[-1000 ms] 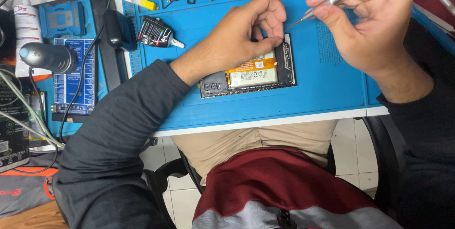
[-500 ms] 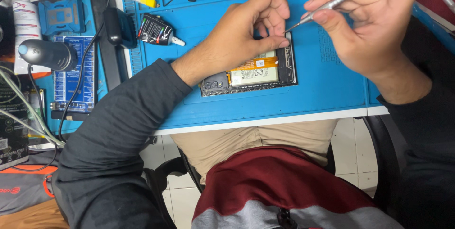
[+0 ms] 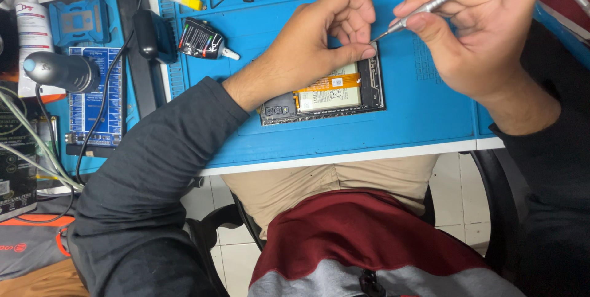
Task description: The person works on a disassembled smartphone placed on a blue anti-static mat. They remove a metal shielding plate, then use a precision screwdriver to remove several small screws from the device's frame. The person then picks up a black smartphone box and inspects it.
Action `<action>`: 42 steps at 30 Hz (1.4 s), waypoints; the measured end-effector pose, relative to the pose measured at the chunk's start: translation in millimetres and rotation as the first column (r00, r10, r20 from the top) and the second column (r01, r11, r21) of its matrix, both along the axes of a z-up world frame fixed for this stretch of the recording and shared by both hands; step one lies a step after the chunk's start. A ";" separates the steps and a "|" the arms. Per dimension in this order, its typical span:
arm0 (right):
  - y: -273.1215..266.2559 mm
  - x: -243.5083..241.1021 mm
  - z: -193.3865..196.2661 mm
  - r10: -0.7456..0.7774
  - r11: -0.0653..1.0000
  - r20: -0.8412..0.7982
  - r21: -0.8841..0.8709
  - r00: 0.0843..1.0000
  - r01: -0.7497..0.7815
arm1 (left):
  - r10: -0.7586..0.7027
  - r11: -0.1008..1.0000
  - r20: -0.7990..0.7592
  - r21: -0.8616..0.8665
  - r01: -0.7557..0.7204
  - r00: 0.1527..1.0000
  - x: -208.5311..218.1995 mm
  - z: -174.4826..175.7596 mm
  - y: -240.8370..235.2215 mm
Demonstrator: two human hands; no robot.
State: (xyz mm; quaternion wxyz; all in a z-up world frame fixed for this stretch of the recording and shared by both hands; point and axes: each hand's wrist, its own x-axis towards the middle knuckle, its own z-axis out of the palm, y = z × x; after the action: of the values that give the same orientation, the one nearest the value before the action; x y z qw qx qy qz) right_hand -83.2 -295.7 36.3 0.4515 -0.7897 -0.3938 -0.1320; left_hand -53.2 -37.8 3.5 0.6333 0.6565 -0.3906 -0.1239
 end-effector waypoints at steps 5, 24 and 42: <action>-3.2 -6.0 -6.5 -0.002 1.000 -0.004 -0.019 1.000 0.002 | 0.007 1.000 0.038 -0.015 -0.006 0.999 -2.1 -7.2 -0.2; -5.0 -7.8 5.1 0.041 0.997 -0.111 -0.055 0.993 -0.048 | -0.063 0.998 0.008 0.001 0.063 0.998 -3.7 7.7 4.2; -0.4 -9.9 0.1 0.133 0.958 0.084 -0.268 0.988 -0.106 | -0.224 0.945 0.068 0.257 0.200 0.972 -7.4 24.0 10.6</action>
State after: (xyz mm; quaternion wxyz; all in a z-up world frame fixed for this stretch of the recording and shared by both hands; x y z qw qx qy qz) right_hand -93.1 -296.1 36.4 0.3294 -0.8095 -0.4773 -0.0911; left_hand -60.6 -27.2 27.4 0.5095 0.6900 -0.4704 -0.2075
